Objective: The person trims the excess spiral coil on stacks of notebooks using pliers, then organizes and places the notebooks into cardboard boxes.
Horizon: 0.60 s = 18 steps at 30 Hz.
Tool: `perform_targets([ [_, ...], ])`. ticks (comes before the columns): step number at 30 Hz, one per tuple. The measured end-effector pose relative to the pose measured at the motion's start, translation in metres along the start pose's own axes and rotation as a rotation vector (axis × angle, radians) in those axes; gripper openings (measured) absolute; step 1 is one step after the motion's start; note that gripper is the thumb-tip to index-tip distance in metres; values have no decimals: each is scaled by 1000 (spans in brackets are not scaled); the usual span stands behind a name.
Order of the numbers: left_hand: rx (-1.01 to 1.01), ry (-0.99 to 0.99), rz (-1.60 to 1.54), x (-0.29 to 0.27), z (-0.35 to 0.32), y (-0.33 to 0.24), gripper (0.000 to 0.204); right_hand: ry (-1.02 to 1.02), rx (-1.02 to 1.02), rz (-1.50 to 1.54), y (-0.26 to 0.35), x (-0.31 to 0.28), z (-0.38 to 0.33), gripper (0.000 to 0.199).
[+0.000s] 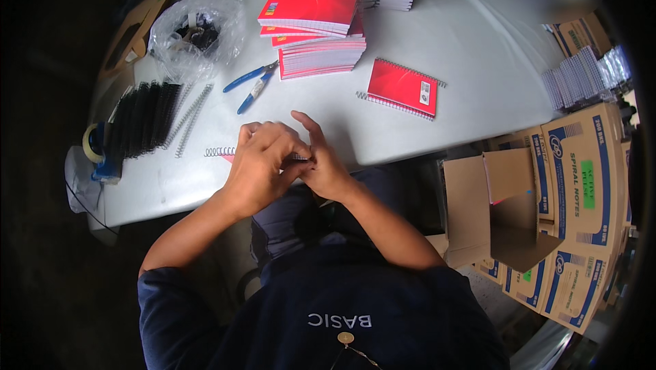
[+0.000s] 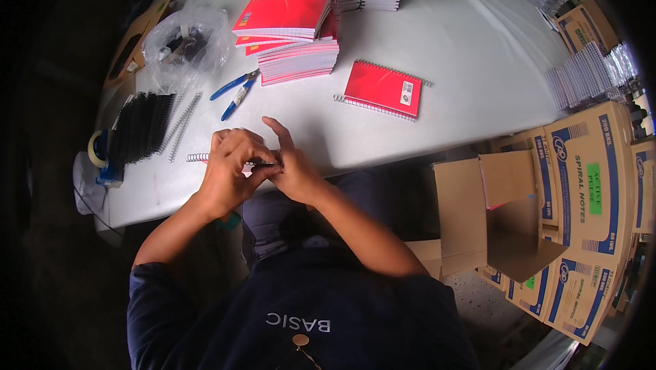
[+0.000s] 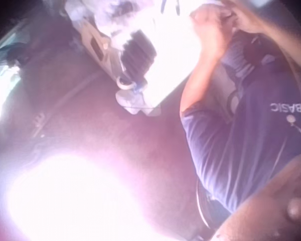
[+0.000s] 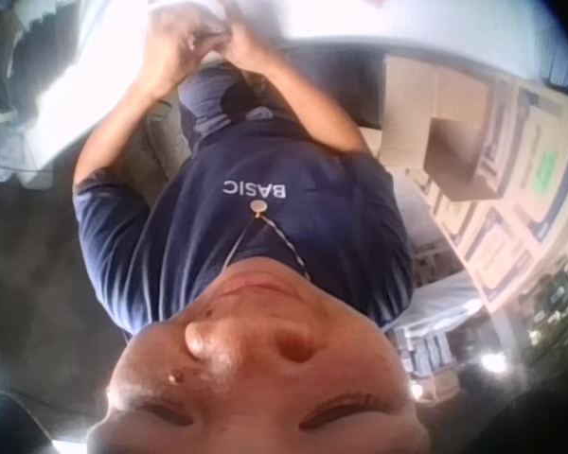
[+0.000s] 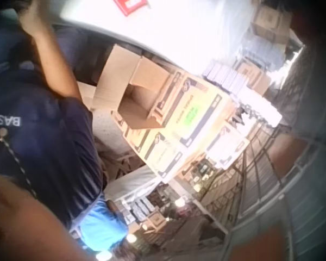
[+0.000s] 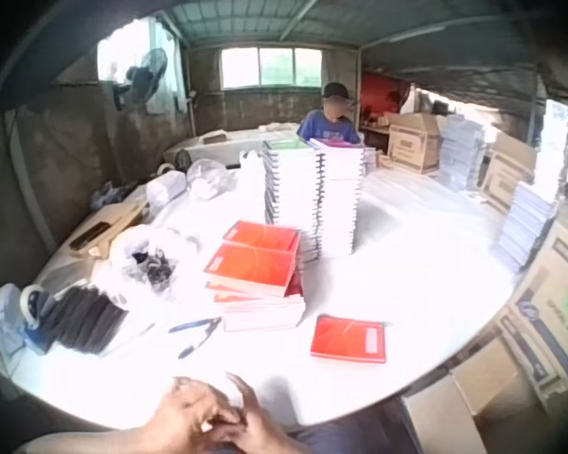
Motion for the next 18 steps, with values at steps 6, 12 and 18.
perform_targets([
  [6,-70,84,99,-7,3,-1,22,-51,-75,-12,9,1,3,76],
  [12,-13,92,192,-12,11,-16,20,1,88,30,9,-6,-4,74],
  [18,119,-144,90,-20,57,-49,26,-244,-134,-47,50,-63,-38,54],
])
Point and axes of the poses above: each hand's wrist, its own z-axis towards the middle knuckle, its own x-axis out of the palm, y = z × x, the point moved 4 cm from there along z, towards the middle knuckle, and after that the axes turned 8 degrees about y, right-handed, at the moved point
